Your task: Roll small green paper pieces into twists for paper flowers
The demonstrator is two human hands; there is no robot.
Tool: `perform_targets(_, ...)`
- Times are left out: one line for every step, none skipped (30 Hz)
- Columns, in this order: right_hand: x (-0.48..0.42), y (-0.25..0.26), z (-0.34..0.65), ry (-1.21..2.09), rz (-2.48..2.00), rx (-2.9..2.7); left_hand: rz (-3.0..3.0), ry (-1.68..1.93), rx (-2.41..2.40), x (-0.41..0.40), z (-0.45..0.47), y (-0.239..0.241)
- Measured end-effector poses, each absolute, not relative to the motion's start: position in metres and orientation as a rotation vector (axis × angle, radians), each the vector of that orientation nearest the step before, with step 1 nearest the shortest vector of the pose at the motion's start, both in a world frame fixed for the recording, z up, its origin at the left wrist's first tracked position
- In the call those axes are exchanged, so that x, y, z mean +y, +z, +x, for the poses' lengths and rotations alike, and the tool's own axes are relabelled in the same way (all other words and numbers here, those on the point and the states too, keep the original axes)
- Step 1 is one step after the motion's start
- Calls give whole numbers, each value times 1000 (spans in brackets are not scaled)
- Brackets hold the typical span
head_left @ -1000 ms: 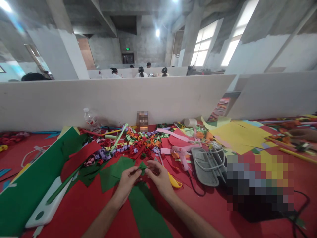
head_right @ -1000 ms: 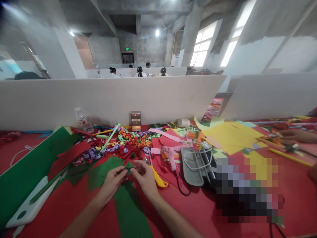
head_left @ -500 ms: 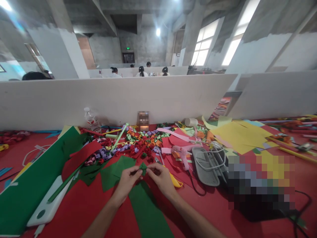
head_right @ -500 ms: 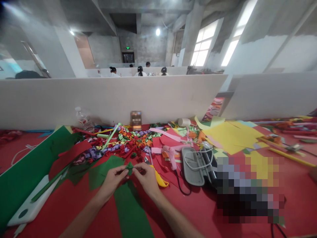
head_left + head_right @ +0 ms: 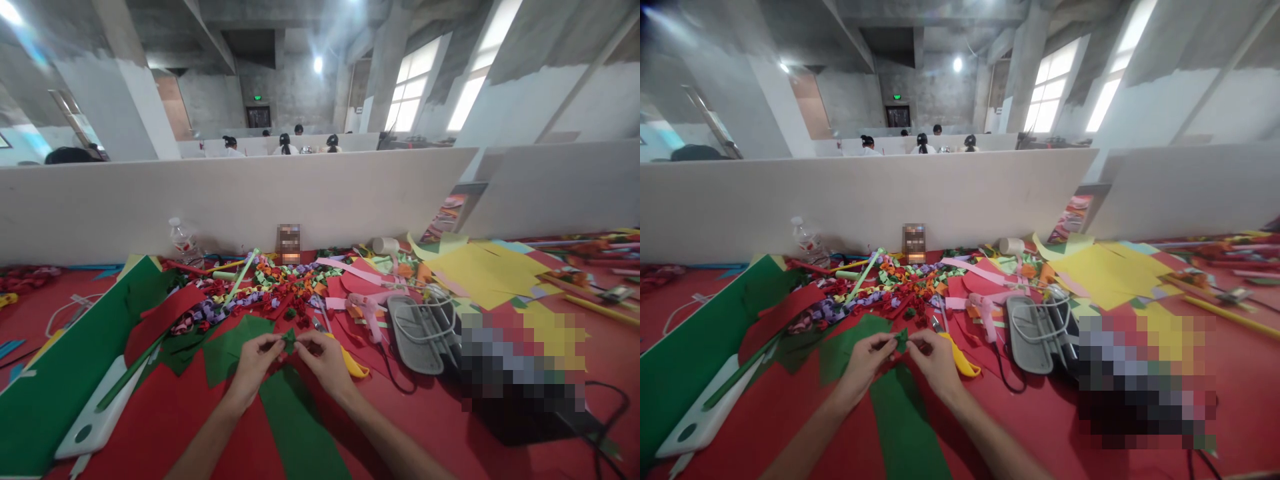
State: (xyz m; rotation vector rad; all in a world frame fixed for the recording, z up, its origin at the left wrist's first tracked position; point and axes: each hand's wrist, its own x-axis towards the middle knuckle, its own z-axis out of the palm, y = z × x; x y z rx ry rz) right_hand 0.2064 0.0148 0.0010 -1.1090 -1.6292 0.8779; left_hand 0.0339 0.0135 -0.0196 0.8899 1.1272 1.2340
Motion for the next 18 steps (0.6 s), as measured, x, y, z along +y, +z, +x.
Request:
perform_targets(15,1,207,843,-1094,-1670,873,1219,1115,13,34,-18)
perform_targets(15,0,208,798,-1069,-1720,841,1202,1100,12,34,-16)
perform_targets(15,0,210,748,-1035,-1773,801,1184,1085,11,34,-14)
perform_targets(15,-1,211,701,-996,-1826,759,1167,1075,10,35,-12)
perform_targets(15,-1,212,661,-955,-1874,719,1151,1067,10,35,-10)
perform_targets(15,-2,213,629,-922,-1917,687,1138,1060,10,35,-9)
perform_targets(16,-3,215,602,-896,-1955,663,1133,1052,10,34,-8)
perform_targets(16,-4,216,579,-878,-1990,650,1134,1040,10,34,-7)
perform_targets(17,-4,216,560,-867,-2027,645,1138,1023,10,34,-6)
perform_targets(17,-5,217,543,-860,-2060,646,1143,1004,10,33,-6)
perform_targets(18,-5,217,528,-856,-2089,651,1146,987,10,33,-6)
perform_targets(18,-6,218,519,-855,-2112,658,1148,977,10,32,-7)
perform_targets(19,-6,218,514,-856,-2131,667,1148,978,11,32,-7)
perform_targets(19,-6,218,513,-860,-2143,676,1147,991,11,32,-8)
perform_targets(19,-6,218,516,-867,-2145,686,1147,1013,11,32,-9)
perform_targets(18,-6,218,524,-877,-2134,697,1147,1037,11,32,-10)
perform_targets(18,-7,218,538,-889,-2117,707,1146,1060,11,32,-11)
perform_targets(18,-7,217,557,-898,-2097,714,1143,1079,11,32,-12)
